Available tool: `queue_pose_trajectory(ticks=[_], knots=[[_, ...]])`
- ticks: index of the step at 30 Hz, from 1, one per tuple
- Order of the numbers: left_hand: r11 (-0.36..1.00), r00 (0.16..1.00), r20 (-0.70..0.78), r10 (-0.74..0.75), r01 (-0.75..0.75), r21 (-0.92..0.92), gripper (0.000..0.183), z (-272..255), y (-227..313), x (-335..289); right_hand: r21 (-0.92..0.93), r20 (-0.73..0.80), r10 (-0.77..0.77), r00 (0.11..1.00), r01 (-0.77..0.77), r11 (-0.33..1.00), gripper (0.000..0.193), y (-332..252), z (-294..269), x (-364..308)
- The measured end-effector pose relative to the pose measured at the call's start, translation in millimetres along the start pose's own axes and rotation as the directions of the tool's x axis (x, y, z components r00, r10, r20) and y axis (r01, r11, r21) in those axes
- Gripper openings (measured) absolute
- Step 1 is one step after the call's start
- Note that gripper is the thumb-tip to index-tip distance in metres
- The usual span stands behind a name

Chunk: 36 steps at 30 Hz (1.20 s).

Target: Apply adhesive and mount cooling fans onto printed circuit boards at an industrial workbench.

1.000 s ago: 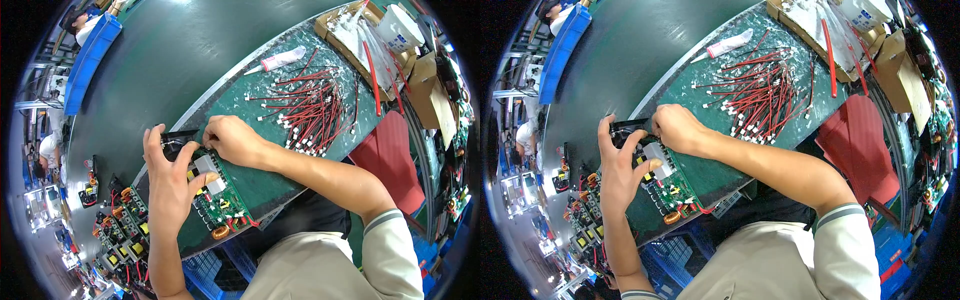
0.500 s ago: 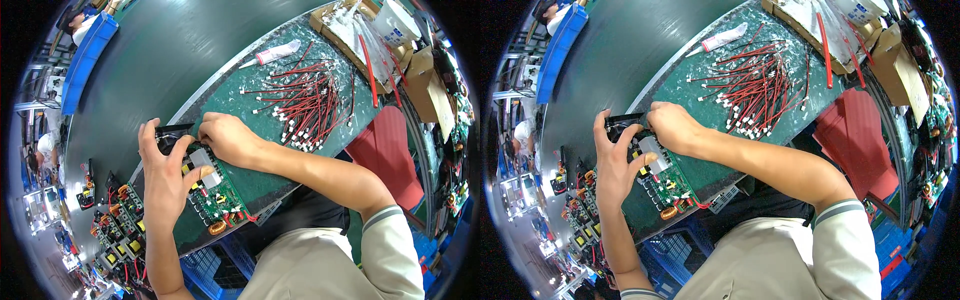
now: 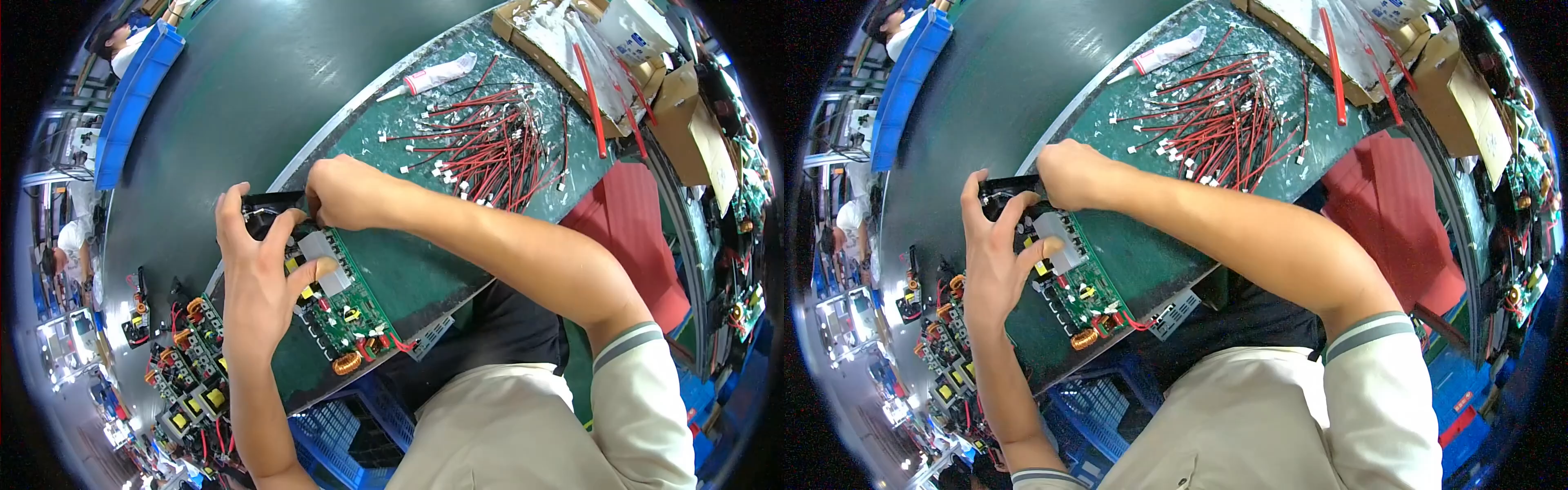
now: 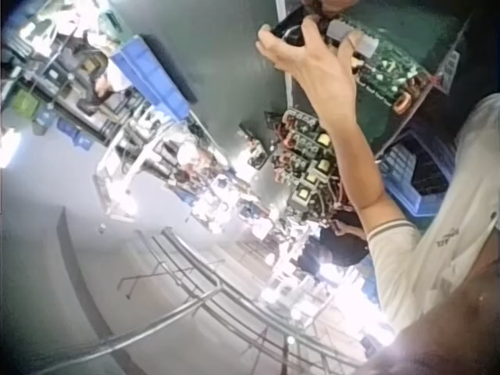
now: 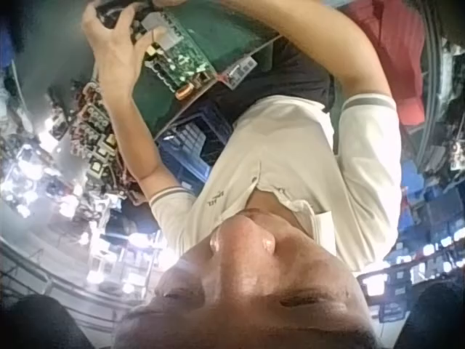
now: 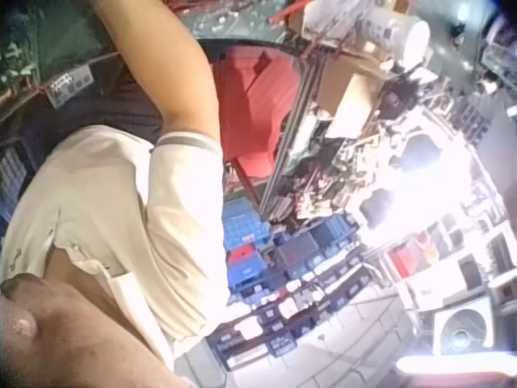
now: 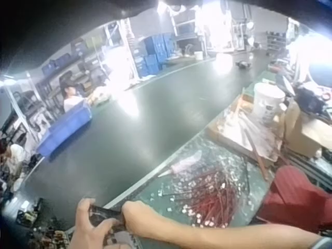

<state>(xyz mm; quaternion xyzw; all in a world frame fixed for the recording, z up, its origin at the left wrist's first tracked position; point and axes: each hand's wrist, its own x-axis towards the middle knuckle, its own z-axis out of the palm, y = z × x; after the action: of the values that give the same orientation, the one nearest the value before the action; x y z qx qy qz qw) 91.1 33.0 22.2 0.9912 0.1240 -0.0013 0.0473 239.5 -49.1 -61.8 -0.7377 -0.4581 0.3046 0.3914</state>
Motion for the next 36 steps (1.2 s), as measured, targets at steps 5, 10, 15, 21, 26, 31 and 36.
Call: queue_pose_trajectory(ticks=[5, 10, 15, 21, 26, 31, 36], knots=[[0.998, 0.999, 0.014, -0.041, 0.042, -0.054, 0.055, -1.7, 2.0, 1.1, -0.104, 0.111, 0.060, 0.992, -0.048, 0.993, 0.018, -5.1, -5.2, 11.1], [0.998, 0.999, 0.007, -0.035, 0.035, -0.059, 0.055, -1.0, 1.2, 0.8, -0.126, 0.108, 0.059, 0.992, -0.045, 0.991, 0.019, -7.7, -6.1, 11.1], [0.998, 1.000, -0.003, -0.022, 0.022, -0.050, 0.055, -0.2, 0.1, 0.4, -0.124, 0.105, 0.080, 0.991, -0.067, 0.990, 0.018, -10.2, -5.2, 8.6], [0.997, 0.999, 0.011, -0.039, 0.040, -0.059, 0.054, -2.1, 2.5, 1.2, -0.116, -0.022, -0.142, 0.990, 0.138, 0.984, 0.013, 5.4, 6.4, -5.7], [1.000, 0.999, -0.036, 0.013, -0.012, 0.008, 0.055, 2.3, -1.8, -4.0, -0.120, -0.080, -0.175, 0.981, 0.165, 0.979, 0.011, 11.7, 15.3, -7.6], [1.000, 0.999, -0.045, 0.010, -0.009, 0.021, 0.055, 0.4, 0.5, -4.3, -0.171, -0.003, -0.175, 0.985, 0.172, 0.970, 0.010, 0.5, 7.9, -4.2], [0.997, 0.999, 0.003, -0.032, 0.032, -0.074, 0.054, -1.6, 3.6, 2.9, -0.189, 0.169, 0.068, 0.983, -0.035, 0.981, 0.017, -8.6, -7.4, 13.0]])
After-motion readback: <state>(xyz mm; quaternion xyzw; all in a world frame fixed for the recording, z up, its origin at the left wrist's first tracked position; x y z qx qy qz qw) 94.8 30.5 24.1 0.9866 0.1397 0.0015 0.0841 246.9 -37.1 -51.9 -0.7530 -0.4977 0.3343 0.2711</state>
